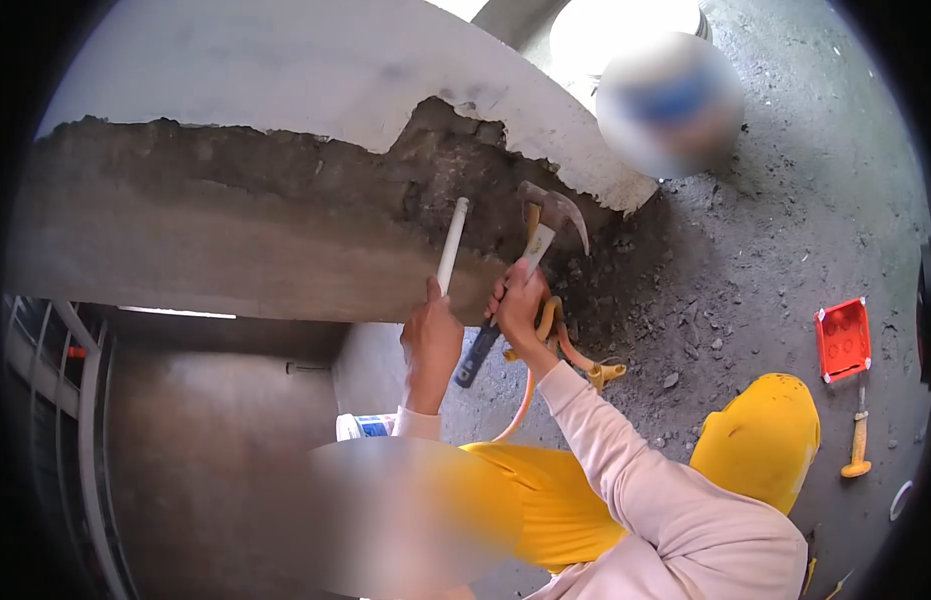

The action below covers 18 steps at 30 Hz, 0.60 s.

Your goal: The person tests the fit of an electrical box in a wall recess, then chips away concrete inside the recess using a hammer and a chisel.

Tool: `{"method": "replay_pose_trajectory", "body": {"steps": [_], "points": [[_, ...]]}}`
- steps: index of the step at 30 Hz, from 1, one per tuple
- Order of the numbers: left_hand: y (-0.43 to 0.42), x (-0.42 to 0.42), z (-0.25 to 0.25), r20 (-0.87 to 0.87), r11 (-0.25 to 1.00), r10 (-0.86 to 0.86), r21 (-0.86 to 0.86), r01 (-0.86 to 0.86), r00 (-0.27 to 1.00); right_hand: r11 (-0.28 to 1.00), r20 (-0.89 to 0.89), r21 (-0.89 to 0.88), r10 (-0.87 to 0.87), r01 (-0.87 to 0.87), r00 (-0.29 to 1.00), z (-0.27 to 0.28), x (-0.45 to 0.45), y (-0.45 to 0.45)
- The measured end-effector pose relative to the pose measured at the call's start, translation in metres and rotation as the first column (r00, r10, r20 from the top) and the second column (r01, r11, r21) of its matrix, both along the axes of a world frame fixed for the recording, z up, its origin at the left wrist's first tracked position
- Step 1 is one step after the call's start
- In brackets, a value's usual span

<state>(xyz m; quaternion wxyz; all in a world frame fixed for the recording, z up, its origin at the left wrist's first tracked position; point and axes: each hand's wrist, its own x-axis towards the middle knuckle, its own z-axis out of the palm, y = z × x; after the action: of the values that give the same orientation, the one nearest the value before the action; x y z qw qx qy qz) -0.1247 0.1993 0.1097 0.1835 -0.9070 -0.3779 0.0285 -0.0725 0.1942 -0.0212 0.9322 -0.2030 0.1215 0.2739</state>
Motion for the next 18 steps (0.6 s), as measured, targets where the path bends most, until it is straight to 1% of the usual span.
{"method": "replay_pose_trajectory", "body": {"steps": [1,2,3,4,5,6,7,8,9,10,11,12,13,14,15,16,17,18], "points": [[-0.001,-0.004,0.001,-0.009,1.000,0.009,-0.003,-0.009,1.000,0.997,0.073,-0.011,0.081,-0.081,0.994,-0.010,-0.006,0.012],[0.000,-0.004,0.000,0.001,1.000,-0.008,-0.010,0.008,1.000,0.996,0.062,-0.019,0.084,-0.083,0.994,-0.015,0.000,0.014],[0.000,-0.001,-0.001,0.019,0.999,-0.034,-0.014,0.034,0.999,0.969,0.138,-0.083,0.243,-0.233,0.960,-0.023,0.018,0.014],[0.000,-0.003,-0.002,0.014,0.999,-0.045,-0.013,0.045,0.999,0.917,0.198,-0.151,0.394,-0.369,0.898,-0.028,0.028,0.013],[0.002,-0.004,-0.004,0.004,0.999,-0.033,-0.001,0.033,0.999,0.943,0.237,-0.150,0.326,-0.296,0.915,-0.037,0.025,0.010],[0.006,-0.003,-0.005,0.003,1.000,-0.013,0.009,0.013,1.000,0.945,0.255,-0.151,0.320,-0.290,0.912,-0.028,0.021,0.007],[0.010,-0.004,-0.006,0.007,1.000,-0.006,0.008,0.006,1.000,0.975,0.227,-0.161,0.188,-0.154,0.956,-0.020,0.009,0.003],[0.012,-0.005,-0.007,0.005,0.999,-0.047,0.021,0.047,0.999,0.984,0.196,-0.179,0.054,-0.019,0.979,-0.016,0.001,-0.001],[0.012,-0.011,-0.009,-0.004,0.996,-0.087,0.028,0.087,0.996,0.953,0.282,-0.302,0.076,0.014,0.956,-0.035,0.000,0.020],[0.012,-0.017,-0.012,-0.015,0.997,-0.081,0.017,0.082,0.997,0.905,0.356,-0.421,0.104,0.060,0.929,-0.056,-0.002,0.041],[0.016,-0.016,-0.013,-0.046,0.998,-0.050,0.030,0.051,0.998,0.914,0.342,-0.378,0.286,-0.148,0.895,-0.040,0.019,0.025],[0.020,-0.018,-0.013,-0.082,0.999,-0.017,0.048,0.021,0.996,0.877,0.334,-0.324,0.456,-0.354,0.825,-0.028,0.030,0.013],[0.029,-0.026,-0.017,-0.084,0.998,-0.024,0.054,0.028,0.996,0.849,0.272,-0.414,0.460,-0.329,0.845,-0.025,0.035,0.010],[0.041,-0.040,-0.026,-0.069,0.992,-0.034,0.115,0.042,0.997,0.854,0.283,-0.412,0.453,-0.319,0.845,-0.018,0.041,0.002],[0.045,-0.053,-0.030,-0.061,0.984,-0.030,0.171,0.040,0.998,0.868,0.323,-0.423,0.414,-0.262,0.851,-0.011,0.037,-0.010],[0.052,-0.066,-0.033,-0.062,0.985,-0.019,0.169,0.029,0.998,0.878,0.360,-0.432,0.378,-0.207,0.853,-0.007,0.031,-0.019],[0.058,-0.068,-0.034,-0.076,0.977,-0.038,0.206,0.053,0.996,0.878,0.366,-0.435,0.375,-0.200,0.852,-0.007,0.031,-0.019],[0.063,-0.067,-0.038,-0.087,0.968,-0.058,0.238,0.078,0.994,0.893,0.398,-0.401,0.371,-0.205,0.839,-0.008,0.033,-0.018]]}}
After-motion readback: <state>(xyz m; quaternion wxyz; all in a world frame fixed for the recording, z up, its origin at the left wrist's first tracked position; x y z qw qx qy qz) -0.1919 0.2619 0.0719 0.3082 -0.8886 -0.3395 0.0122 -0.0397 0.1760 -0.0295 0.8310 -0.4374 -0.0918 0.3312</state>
